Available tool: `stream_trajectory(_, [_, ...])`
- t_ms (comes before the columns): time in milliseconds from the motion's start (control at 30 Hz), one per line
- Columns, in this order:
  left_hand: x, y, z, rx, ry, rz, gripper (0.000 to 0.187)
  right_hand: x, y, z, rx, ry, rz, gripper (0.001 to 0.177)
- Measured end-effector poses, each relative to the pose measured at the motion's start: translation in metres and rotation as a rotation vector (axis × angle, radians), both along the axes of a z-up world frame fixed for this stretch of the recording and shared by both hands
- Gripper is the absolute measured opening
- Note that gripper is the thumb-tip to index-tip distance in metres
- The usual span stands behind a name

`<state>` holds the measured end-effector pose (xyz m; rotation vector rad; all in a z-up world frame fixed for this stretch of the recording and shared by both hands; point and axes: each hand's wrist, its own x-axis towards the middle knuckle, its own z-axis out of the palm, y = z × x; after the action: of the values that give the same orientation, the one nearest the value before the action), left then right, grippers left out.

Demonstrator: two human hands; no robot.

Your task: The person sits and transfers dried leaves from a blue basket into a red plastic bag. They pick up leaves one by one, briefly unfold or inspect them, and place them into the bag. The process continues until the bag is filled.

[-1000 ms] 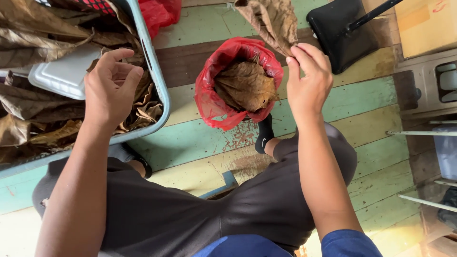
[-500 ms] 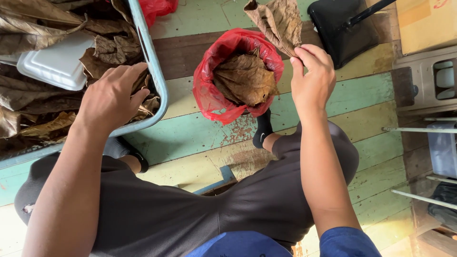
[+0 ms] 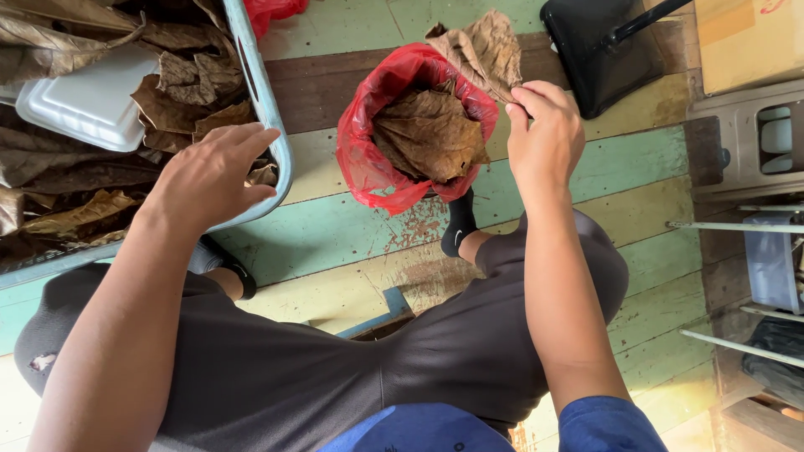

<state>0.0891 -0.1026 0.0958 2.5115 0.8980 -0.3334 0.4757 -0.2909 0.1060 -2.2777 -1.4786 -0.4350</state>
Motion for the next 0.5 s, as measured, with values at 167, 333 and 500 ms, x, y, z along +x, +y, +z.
stream_trajectory(167, [0.003,-0.001,-0.013,0.035,0.042,-0.074,0.091,-0.001,0.002,-0.006,-0.051,0.035,-0.048,0.015])
stream_trajectory(333, [0.005,-0.001,-0.017,0.083,0.104,-0.133,0.086,0.002,0.004,-0.014,-0.094,0.067,-0.066,0.015])
stream_trajectory(500, [0.004,-0.007,-0.011,0.106,0.037,-0.059,0.084,0.001,0.003,-0.02,-0.162,0.122,-0.066,0.018])
